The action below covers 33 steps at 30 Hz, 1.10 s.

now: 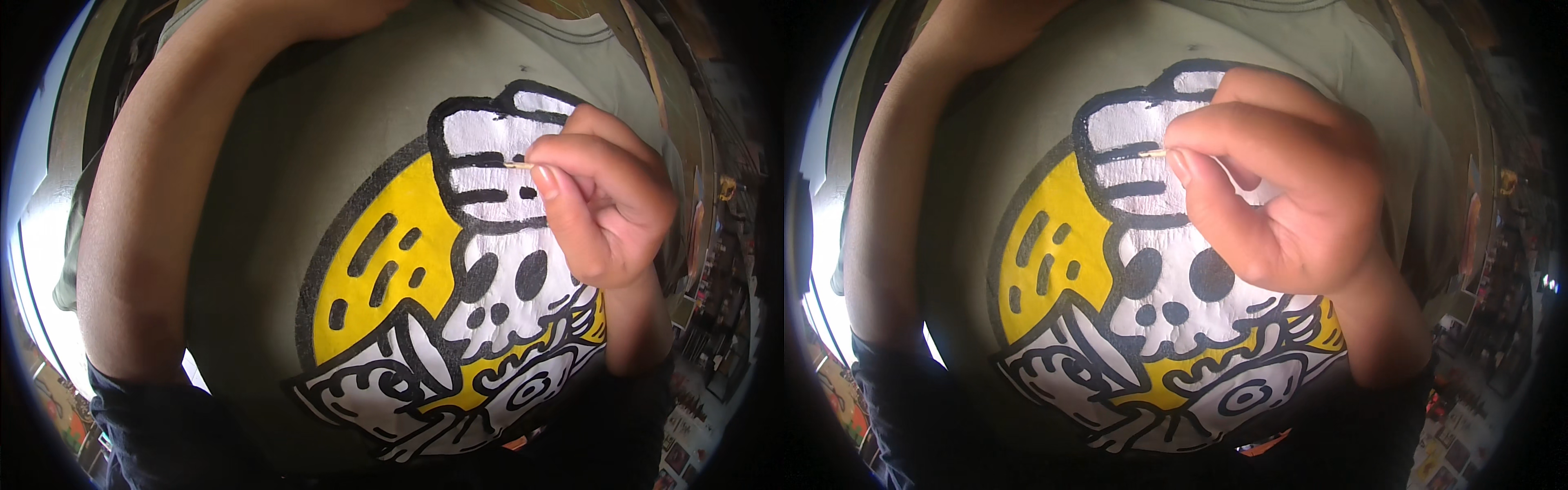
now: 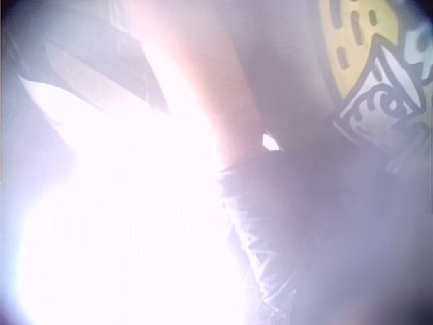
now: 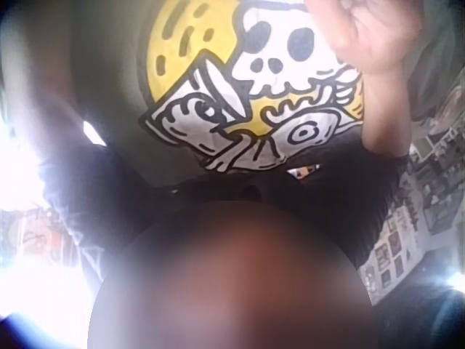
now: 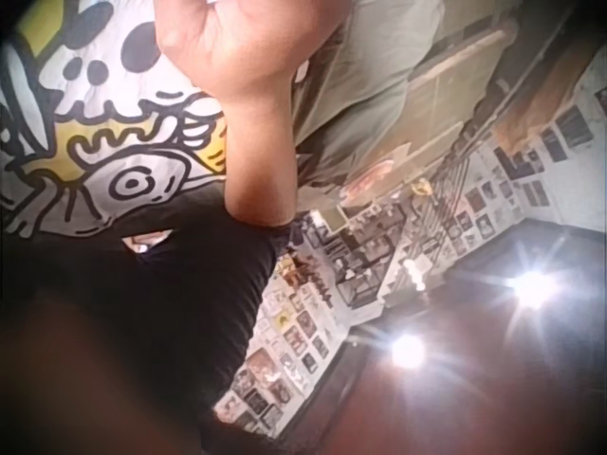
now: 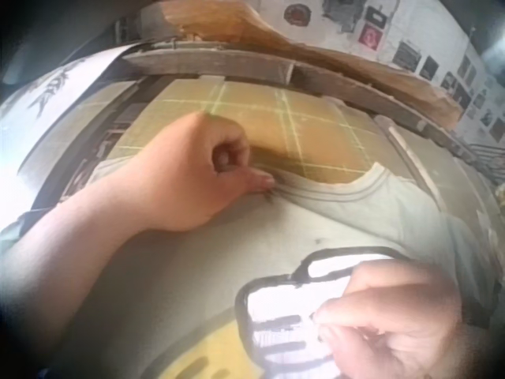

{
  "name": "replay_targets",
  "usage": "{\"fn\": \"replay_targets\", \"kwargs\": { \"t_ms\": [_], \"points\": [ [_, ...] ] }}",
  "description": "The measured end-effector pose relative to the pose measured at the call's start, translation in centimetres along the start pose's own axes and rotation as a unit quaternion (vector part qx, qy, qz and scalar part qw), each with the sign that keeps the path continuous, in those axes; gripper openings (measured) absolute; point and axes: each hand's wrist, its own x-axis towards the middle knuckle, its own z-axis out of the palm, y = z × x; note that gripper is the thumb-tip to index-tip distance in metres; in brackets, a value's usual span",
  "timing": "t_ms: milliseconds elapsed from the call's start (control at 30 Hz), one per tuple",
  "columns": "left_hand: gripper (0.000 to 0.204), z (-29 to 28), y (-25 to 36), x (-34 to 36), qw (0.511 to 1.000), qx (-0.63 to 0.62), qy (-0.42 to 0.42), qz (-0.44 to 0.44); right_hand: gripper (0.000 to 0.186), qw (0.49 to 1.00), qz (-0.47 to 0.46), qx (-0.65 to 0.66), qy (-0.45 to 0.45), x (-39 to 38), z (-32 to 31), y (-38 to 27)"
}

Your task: The person paints a skull and crossbones graphic on a green t-shirt using a small brush. They repeatedly dip the brush into paint containers and apply white paint to the design, then return to continue painting.

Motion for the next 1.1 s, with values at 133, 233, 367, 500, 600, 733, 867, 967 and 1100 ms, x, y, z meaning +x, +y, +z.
{"fn": "replay_targets", "kwargs": {
  "t_ms": [133, 233, 367, 500, 600, 733, 867, 967, 1100],
  "points": [
    [0.033, 0.1, 0.4, 0.1, 1.0, -0.001, -0.013, -0.005, 0.013, 1.0, 0.005, -0.009, 0.014, -0.4, 0.1, 0.2],
    [0.033, 0.5, 0.8, 0.0, 0.999, 0.027, 0.013, 0.012, 0.013, 1.0, 0.004, -0.017, 0.002, -0.4, -0.1, 0.4],
    [0.033, 0.4, 0.4, 0.3, 0.999, 0.025, 0.022, 0.018, 0.013, 1.0, 0.008, -0.024, 0.004, -0.2, 0.0, 0.5],
    [0.032, -0.2, 0.3, 0.6, 0.998, 0.033, -0.005, -0.045, 0.012, 1.0, 0.012, -0.006, 0.01, 0.2, 0.4, 0.4],
    [0.033, -0.8, 1.4, 1.5, 0.993, 0.037, -0.035, -0.108, 0.012, 1.0, 0.011, -0.009, 0.006, 0.5, 0.4, 0.2],
    [0.033, -0.2, -0.2, -0.2, 0.998, 0.029, 0.036, 0.037, 0.013, 1.0, 0.013, -0.021, -0.003, 0.5, 0.5, 0.0],
    [0.033, -1.1, -0.5, 0.5, 0.999, -0.02, -0.026, -0.007, 0.012, 1.0, 0.016, -0.013, -0.003, 0.6, 0.3, 0.1],
    [0.033, -0.4, -0.3, -0.2, 0.999, 0.022, 0.019, 0.027, 0.012, 1.0, 0.021, -0.004, -0.006, 0.6, 0.4, 0.1],
    [0.033, -0.2, -0.2, -0.3, 0.999, 0.029, 0.033, 0.027, 0.013, 0.999, 0.034, -0.006, -0.023, 0.6, 0.4, -0.1]
  ]
}}
